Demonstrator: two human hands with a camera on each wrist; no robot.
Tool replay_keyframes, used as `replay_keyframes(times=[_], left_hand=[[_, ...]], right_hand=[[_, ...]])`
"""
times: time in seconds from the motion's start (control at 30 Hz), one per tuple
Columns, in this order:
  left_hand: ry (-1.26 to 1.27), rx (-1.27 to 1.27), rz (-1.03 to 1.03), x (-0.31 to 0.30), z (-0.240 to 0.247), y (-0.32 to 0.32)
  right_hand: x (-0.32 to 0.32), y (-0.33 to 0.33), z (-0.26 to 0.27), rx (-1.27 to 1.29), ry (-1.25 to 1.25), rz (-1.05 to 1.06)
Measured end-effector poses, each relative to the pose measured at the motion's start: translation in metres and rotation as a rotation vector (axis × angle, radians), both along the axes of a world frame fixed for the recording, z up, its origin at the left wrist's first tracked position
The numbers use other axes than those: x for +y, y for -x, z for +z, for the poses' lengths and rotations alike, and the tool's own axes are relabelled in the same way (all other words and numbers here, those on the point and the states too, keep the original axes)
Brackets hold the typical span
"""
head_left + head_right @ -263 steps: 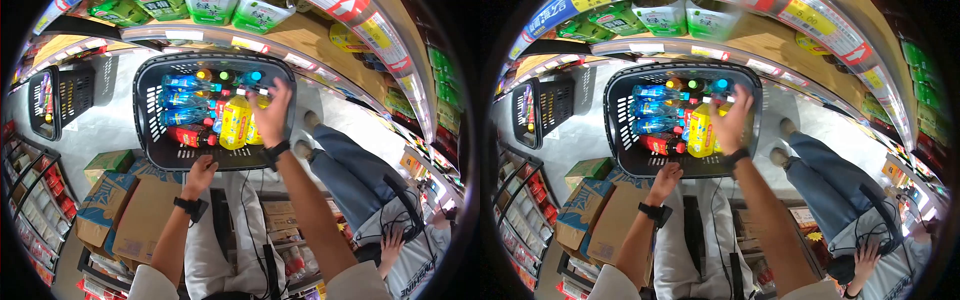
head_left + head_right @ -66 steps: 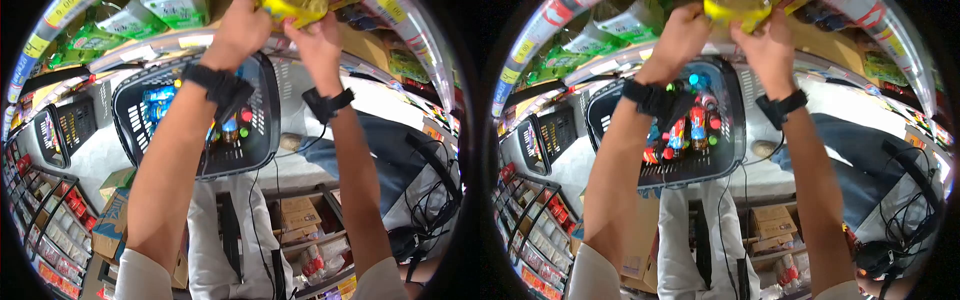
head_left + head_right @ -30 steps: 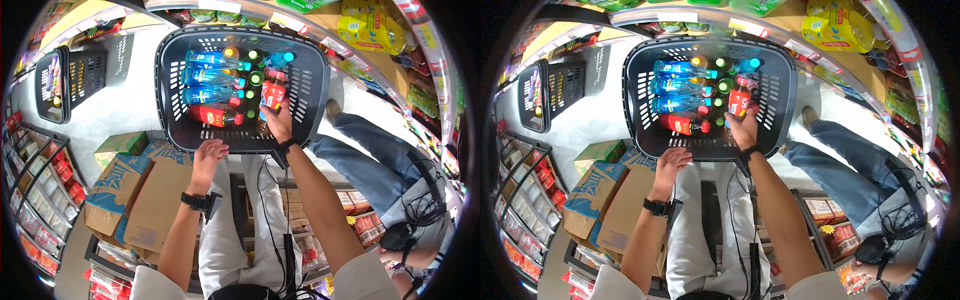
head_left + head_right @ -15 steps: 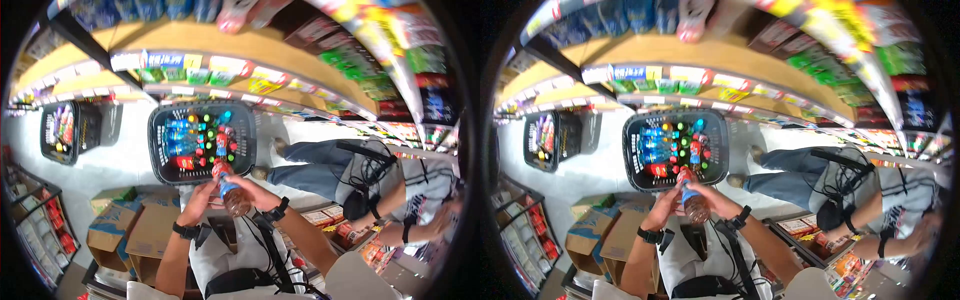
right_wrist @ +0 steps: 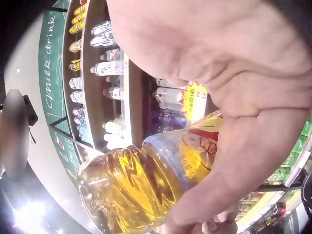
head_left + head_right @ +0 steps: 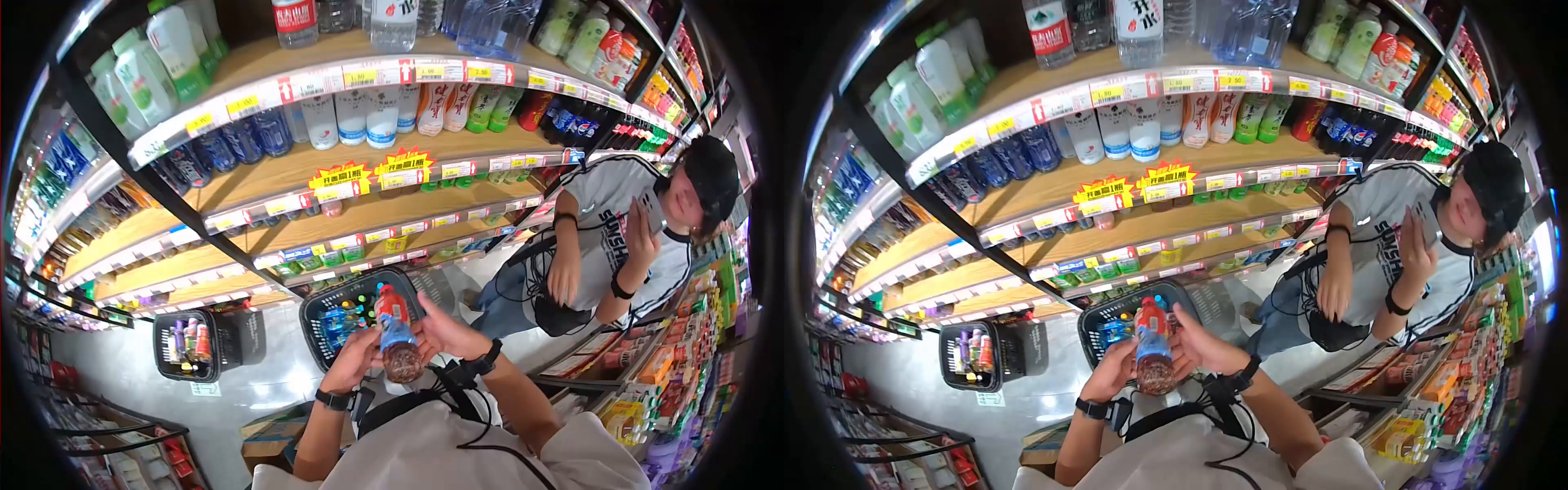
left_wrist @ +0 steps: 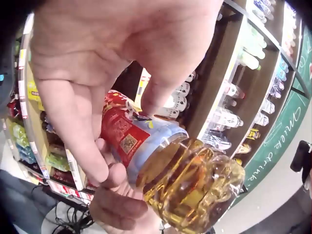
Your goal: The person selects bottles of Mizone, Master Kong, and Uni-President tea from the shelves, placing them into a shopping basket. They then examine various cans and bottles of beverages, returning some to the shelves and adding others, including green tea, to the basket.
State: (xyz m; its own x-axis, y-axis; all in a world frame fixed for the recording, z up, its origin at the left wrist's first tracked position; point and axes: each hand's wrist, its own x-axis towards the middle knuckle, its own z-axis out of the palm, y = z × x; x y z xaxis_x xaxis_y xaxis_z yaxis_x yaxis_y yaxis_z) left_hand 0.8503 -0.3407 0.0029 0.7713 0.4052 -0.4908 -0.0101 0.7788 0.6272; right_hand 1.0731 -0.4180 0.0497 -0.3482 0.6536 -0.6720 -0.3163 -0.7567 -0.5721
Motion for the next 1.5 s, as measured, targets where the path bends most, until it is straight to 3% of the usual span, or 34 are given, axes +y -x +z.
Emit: replay_keyframes(times=[0.47,0.57,0.6,0.63,0.67,0.7,0.73,0.83,0.87,0.93,1.0,1.1,1.13,1.2,1.27,1.37,1.47,1.5], left_hand=[[-0.328,-0.057,-0.256,0.035,0.064,-0.005],[-0.392,-0.1,-0.258,0.031,0.081,-0.005],[-0.406,-0.146,-0.244,0.03,0.085,-0.008],[-0.419,-0.189,-0.223,0.029,0.084,-0.01],[-0.601,-0.286,-0.227,0.033,0.058,-0.014],[-0.631,-0.275,-0.209,0.03,0.072,-0.013],[-0.683,-0.218,-0.162,0.024,0.066,-0.013],[-1.057,-0.015,0.012,0.01,0.035,-0.029],[-1.204,0.075,0.074,0.003,0.022,-0.036],[-1.234,0.158,0.147,0.0,0.0,-0.054],[-1.148,0.2,0.178,-0.011,-0.028,-0.07],[-1.101,0.164,0.202,-0.012,-0.086,-0.102],[-1.103,0.177,0.231,-0.012,-0.106,-0.112],[-1.06,0.246,0.224,-0.013,-0.134,-0.128],[-0.972,0.272,0.222,-0.01,-0.172,-0.138],[-0.823,0.359,0.189,-0.029,-0.227,-0.142],[-0.753,0.476,0.286,-0.06,-0.288,-0.127],[-0.703,0.513,0.32,-0.075,-0.311,-0.121]], right_hand=[[-0.015,0.002,0.049,-0.076,-0.185,-0.087],[-0.009,0.017,0.068,-0.328,-0.261,-0.169],[-0.007,0.012,0.081,-0.383,-0.281,-0.083],[-0.004,0.013,0.077,-0.411,-0.406,-0.082],[-0.001,0.015,0.071,-0.433,-0.53,-0.075],[0.001,0.017,0.064,-0.442,-0.65,-0.066],[0.004,0.015,0.06,-0.446,-0.609,-0.066],[0.007,0.002,0.023,-1.008,-0.861,-0.02],[0.009,-0.005,0.0,-1.037,-0.933,-0.003],[0.018,-0.016,-0.022,-0.818,-0.794,-0.069],[0.014,-0.028,-0.048,-0.721,-0.624,-0.07],[0.008,-0.055,-0.138,-0.863,-0.785,-0.11],[0.004,-0.062,-0.163,-0.713,-0.645,-0.208],[0.006,-0.085,-0.203,-0.764,-0.587,-0.216],[0.032,-0.11,-0.257,-0.769,-0.574,-0.232],[0.069,-0.157,-0.327,-0.814,-0.39,-0.554],[0.121,-0.202,-0.367,-0.861,-0.363,-0.706],[0.133,-0.236,-0.4,-0.882,-0.48,-0.663]])
